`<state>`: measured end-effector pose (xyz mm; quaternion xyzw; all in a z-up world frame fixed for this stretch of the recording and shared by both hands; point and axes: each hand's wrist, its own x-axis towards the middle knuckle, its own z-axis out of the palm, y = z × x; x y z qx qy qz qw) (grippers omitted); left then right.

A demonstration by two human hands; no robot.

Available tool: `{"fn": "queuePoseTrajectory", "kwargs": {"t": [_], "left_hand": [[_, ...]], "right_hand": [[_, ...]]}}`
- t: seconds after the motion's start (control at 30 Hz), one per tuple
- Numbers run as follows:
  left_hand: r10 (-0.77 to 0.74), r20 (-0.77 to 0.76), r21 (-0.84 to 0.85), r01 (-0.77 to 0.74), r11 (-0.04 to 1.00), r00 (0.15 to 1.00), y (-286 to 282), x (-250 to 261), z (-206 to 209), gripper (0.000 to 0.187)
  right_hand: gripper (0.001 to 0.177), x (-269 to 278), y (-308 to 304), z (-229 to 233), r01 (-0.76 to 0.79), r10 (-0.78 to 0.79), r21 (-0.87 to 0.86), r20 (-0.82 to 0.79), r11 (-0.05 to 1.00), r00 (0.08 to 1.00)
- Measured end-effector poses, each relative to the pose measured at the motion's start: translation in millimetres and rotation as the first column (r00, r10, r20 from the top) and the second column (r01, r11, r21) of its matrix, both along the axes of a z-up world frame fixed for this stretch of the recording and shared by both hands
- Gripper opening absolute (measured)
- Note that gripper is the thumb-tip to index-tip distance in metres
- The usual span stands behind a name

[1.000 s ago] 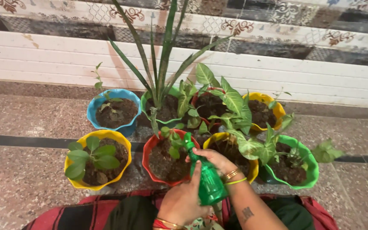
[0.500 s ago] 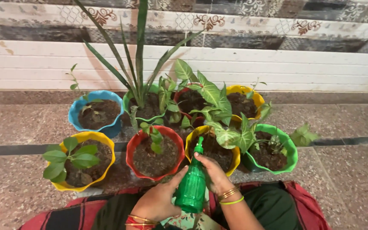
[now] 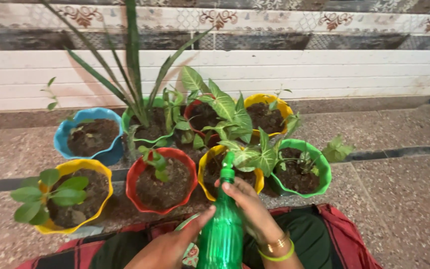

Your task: The person waters several potted plants using a green spray bottle. They move the bottle from one pot to the next, spraying water onto the soil and leaves of each plant.

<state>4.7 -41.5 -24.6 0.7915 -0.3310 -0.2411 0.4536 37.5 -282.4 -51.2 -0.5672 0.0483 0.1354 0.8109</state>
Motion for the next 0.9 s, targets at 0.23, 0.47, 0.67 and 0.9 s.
{"fn": "queuePoseTrajectory", "kwargs": {"t": [0.23,0.47,0.67,0.9], "left_hand": [[-0.178,0.094,-0.259,0.197,0.946,0.980,-76,11,-2,0.096],[0.029,-0.082,-0.190,-0.044,0.981,0.996,-164,12,-30,0.103],[0.016,-0.106,0.004,-0.015,1.000,0.994,-175,21,-47,0.105],[0.170,-0.009,-0.248,-0.166,0.954,0.985,-180,42,-9,0.098]], "right_hand": [[0.043,-27,-84,21,0.339,-0.328,-0.069,0.137,0.938,0.935],[0.044,-7,-180,-45,0.344,-0.355,-0.089,-0.276,0.935,0.893],[0.041,-1,-203,-74,0.246,-0.244,-0.020,-0.228,0.969,0.942],[0.037,58,-201,-15,0.244,-0.254,-0.100,-0.106,0.965,0.961]]}}
